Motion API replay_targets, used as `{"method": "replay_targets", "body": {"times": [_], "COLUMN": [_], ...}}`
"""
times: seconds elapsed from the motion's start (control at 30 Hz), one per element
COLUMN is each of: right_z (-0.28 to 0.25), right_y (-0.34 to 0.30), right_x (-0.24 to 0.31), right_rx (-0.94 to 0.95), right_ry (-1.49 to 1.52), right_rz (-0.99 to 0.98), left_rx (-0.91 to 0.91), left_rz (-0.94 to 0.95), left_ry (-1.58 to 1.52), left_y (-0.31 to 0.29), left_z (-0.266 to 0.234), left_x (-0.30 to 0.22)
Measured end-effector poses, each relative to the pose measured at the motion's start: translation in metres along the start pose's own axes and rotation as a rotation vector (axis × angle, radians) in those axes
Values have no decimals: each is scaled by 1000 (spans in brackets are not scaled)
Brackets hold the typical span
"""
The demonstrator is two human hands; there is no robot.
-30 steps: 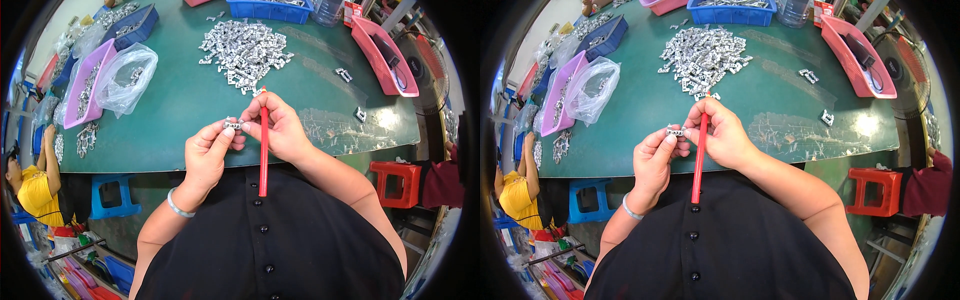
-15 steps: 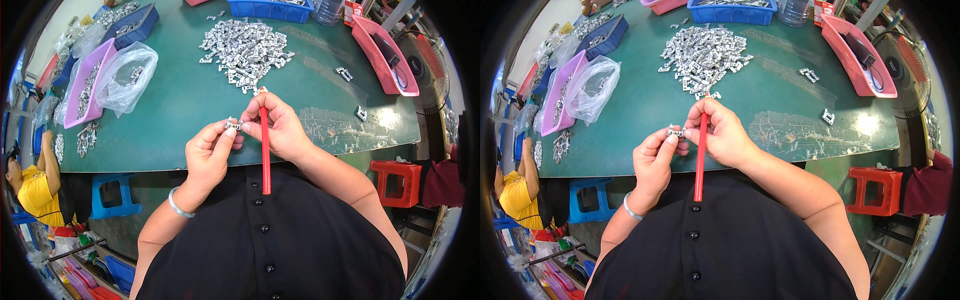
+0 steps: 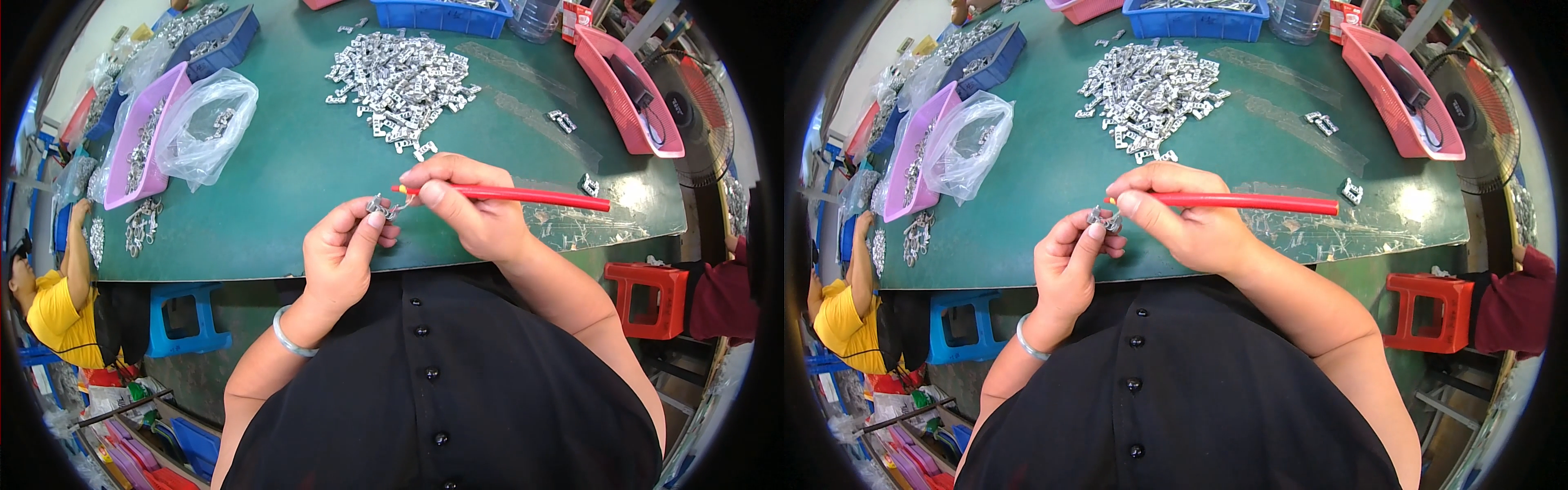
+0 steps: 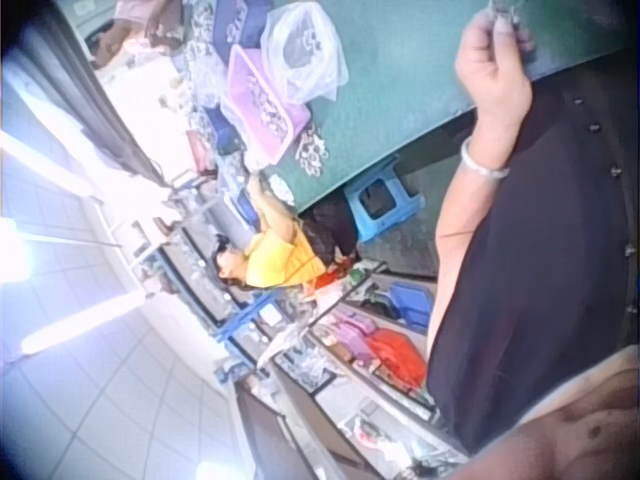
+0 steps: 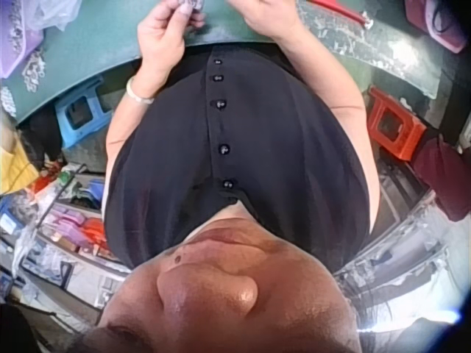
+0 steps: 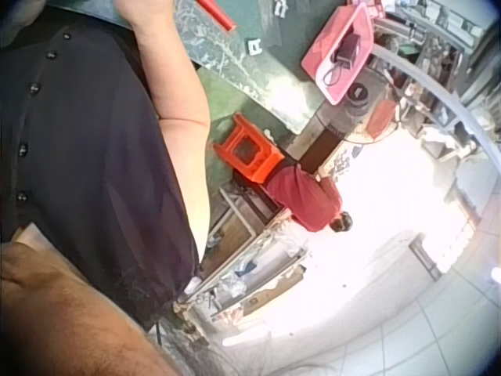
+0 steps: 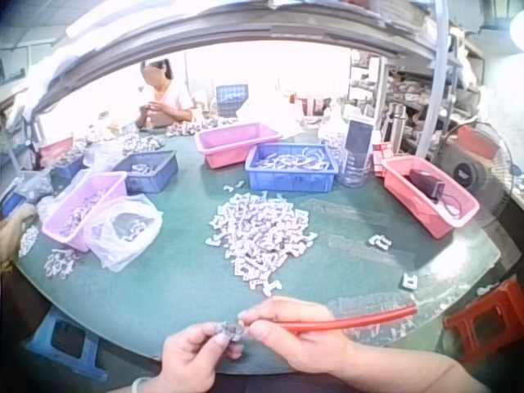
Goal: The person picks up small metal parts by hand, marks each one using a red marker, and returns them to the table surface while working at a workbench.
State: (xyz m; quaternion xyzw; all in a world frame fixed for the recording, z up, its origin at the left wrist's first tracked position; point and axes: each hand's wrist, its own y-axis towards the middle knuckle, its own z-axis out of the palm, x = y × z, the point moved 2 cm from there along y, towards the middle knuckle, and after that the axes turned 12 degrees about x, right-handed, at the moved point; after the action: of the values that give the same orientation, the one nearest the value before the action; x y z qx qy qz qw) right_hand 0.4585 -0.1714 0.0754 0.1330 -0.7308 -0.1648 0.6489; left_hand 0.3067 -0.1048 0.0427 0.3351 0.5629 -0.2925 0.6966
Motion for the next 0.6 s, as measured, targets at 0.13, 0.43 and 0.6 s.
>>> {"method": "replay_targets", "body": {"times": [0.13,0.43,0.6], "right_z": [6,9,8], "right_y": [-5,-3,-4], "right_x": [4,7,3], "right_rx": [12,63,73], "right_ry": [17,-80,-173], "right_rz": [146,43,-10], "left_rx": [-11,-2,9], "left_rz": [57,220,242], "left_ry": [135,372,477], "left_y": [-2,0,0], "left_z": [-1,-1,0], "left_x": [1,-5,-8]}}
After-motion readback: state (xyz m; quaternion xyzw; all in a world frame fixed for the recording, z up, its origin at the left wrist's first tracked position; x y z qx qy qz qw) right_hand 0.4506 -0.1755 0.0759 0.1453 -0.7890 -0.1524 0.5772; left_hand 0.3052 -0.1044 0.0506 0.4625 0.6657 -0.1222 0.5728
